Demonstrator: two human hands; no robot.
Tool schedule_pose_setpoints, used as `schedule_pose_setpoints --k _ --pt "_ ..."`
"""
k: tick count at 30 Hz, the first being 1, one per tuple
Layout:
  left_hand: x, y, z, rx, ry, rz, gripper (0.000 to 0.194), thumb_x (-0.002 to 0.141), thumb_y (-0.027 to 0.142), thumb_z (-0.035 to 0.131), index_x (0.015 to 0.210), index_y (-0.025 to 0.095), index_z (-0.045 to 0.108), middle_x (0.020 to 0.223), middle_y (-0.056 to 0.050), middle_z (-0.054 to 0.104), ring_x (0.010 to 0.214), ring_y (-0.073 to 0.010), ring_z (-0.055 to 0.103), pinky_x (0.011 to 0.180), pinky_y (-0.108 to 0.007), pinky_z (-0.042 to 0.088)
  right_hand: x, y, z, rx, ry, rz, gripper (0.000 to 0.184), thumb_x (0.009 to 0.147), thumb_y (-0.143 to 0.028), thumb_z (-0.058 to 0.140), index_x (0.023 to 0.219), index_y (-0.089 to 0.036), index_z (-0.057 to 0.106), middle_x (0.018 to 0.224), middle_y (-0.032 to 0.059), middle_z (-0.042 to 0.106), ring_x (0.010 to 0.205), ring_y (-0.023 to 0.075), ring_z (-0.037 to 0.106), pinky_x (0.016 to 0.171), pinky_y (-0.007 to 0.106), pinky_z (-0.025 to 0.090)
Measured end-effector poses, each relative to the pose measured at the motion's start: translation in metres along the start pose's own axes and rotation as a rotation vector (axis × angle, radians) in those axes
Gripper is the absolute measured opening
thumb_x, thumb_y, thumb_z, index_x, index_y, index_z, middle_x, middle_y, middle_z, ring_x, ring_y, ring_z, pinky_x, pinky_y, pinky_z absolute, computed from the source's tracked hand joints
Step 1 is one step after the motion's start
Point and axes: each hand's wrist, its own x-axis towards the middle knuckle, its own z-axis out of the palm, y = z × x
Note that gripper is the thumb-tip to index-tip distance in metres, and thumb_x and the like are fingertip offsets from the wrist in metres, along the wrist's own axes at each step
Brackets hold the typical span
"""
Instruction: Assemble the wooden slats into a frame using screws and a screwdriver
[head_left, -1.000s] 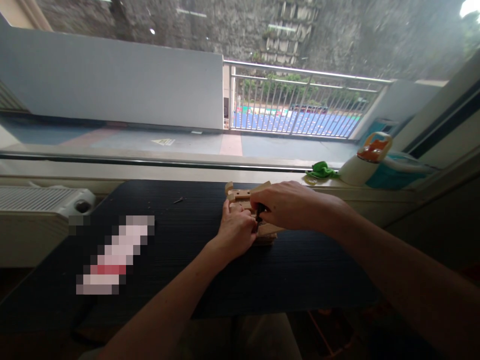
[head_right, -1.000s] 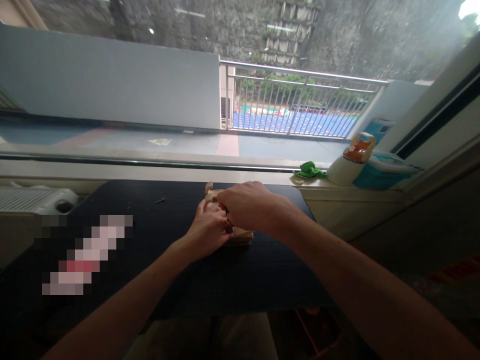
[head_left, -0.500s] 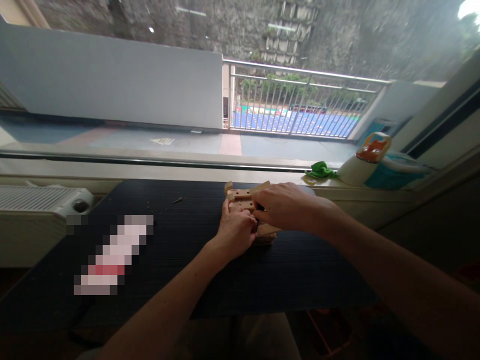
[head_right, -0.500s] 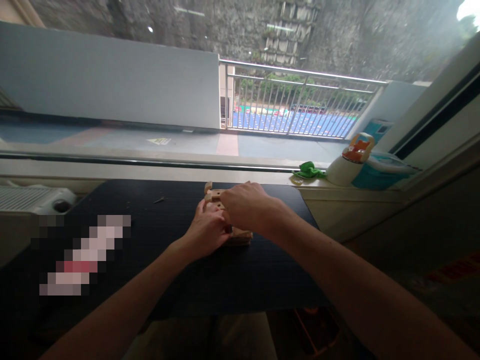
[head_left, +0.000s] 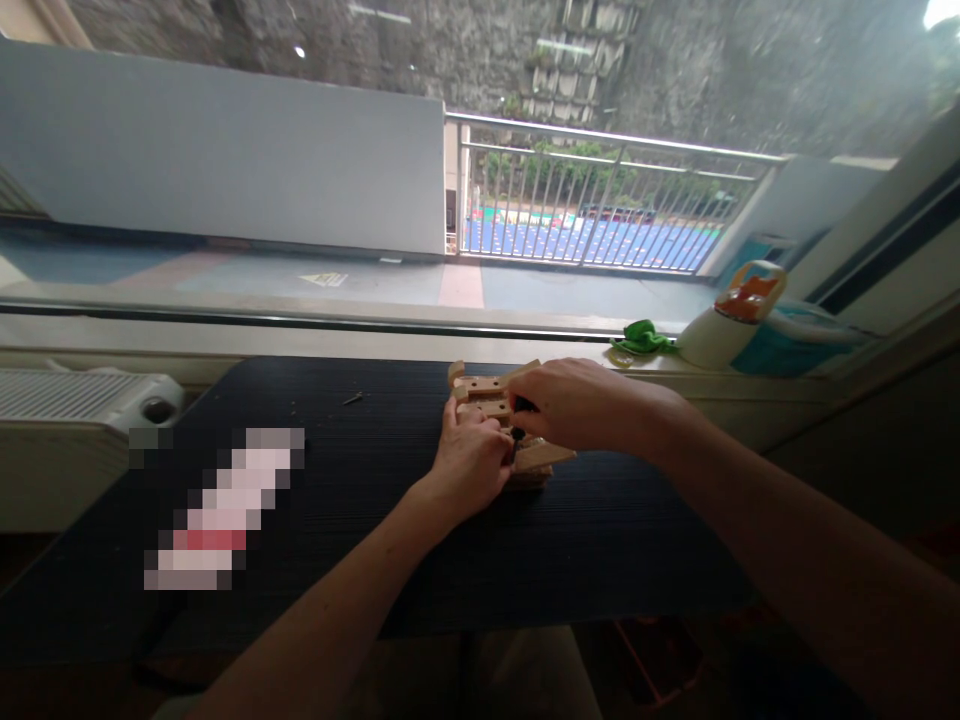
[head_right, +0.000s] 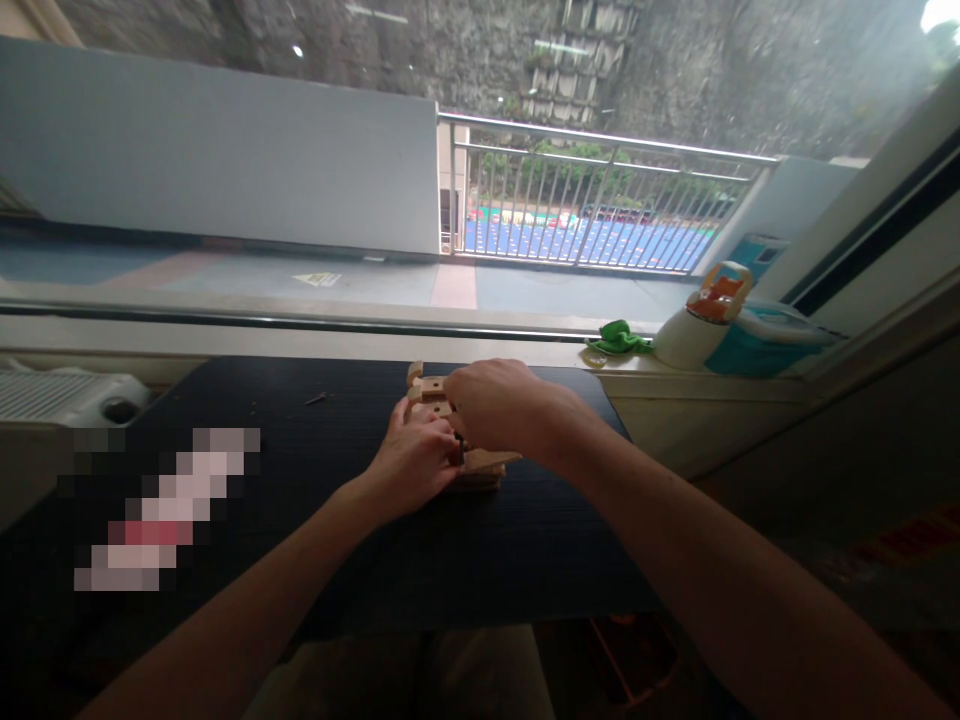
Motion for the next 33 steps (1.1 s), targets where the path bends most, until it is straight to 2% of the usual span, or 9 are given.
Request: schedule_pose_setpoints --k 6,13,20,23,26,29,33 --pt "0.0005 0.0012 -0.0016 0.002 -0.006 -0.007 0.018 0.073 0.032 0.058 0.062 0.022 0.067 0.081 -0.005 0.064 0.102 -0.0281 0.048 0.101 -0.058 0.011 -0.0005 0.0009 -0.0006 -0.012 0.014 -0.007 0.025 0.083 -0.034 0.046 0.093 -0.02 0.065 0.09 0.0103 0.066 0.08 0.0221 0.059 0.063 0.029 0.036" --pt "0.0001 0.0022 -0.0023 -0.013 -0.012 -0.002 0.015 0.073 0.028 0.057 0.064 0.022 0.068 0.087 -0.004 0.065 0.106 -0.0283 0.045 0.102 -0.058 0.009 -0.0039 0.0029 0.0008 -0.035 0.001 -0.108 0.02 0.081 -0.021 0.046 0.091 -0.019 0.063 0.089 0.0075 0.065 0.08 0.0172 0.057 0.064 0.025 0.034" --pt "0.0002 0.0016 -0.0011 -0.004 -0.019 -0.017 0.016 0.073 0.031 0.058 0.063 0.022 0.067 0.084 -0.005 0.064 0.103 -0.0284 0.046 0.102 -0.058 0.009 -0.0001 0.0052 0.0072 0.028 0.019 -0.055 0.029 0.086 -0.034 0.041 0.092 -0.016 0.064 0.085 0.0088 0.066 0.076 0.0167 0.057 0.061 0.024 0.034" --pt "0.0002 0.0017 -0.0021 -0.013 -0.016 -0.014 0.016 0.073 0.031 0.058 0.063 0.022 0.067 0.082 -0.005 0.064 0.103 -0.029 0.046 0.102 -0.058 0.007 0.0002 0.0039 0.0069 0.0 0.01 0.008 0.032 0.086 -0.036 0.041 0.091 -0.015 0.064 0.085 0.0107 0.065 0.076 0.0177 0.058 0.061 0.025 0.035" --pt "0.0004 0.0024 -0.0032 -0.017 -0.015 -0.019 0.016 0.073 0.03 0.058 0.063 0.022 0.067 0.083 -0.005 0.064 0.103 -0.0292 0.046 0.102 -0.058 0.007 -0.0018 0.0027 0.0041 -0.021 0.013 0.01 0.031 0.085 -0.038 0.043 0.096 -0.016 0.063 0.087 0.0099 0.065 0.076 0.0183 0.058 0.062 0.025 0.036" --pt "0.0007 0.0035 -0.0038 -0.02 -0.018 -0.023 0.015 0.073 0.029 0.057 0.064 0.022 0.068 0.086 -0.005 0.064 0.105 -0.0296 0.045 0.101 -0.059 0.009 -0.0045 0.0025 0.0005 -0.018 0.037 -0.051 0.026 0.082 -0.033 0.047 0.098 -0.021 0.063 0.086 0.0067 0.065 0.075 0.0181 0.058 0.061 0.025 0.035" --pt "0.0005 0.0035 -0.0033 -0.013 -0.008 -0.013 0.016 0.073 0.027 0.057 0.062 0.022 0.067 0.088 -0.004 0.065 0.105 -0.0293 0.044 0.101 -0.059 0.01 -0.0051 0.0033 -0.0006 -0.027 0.018 -0.104 0.019 0.08 -0.023 0.048 0.087 -0.019 0.065 0.084 0.0077 0.066 0.074 0.0174 0.058 0.06 0.025 0.034"
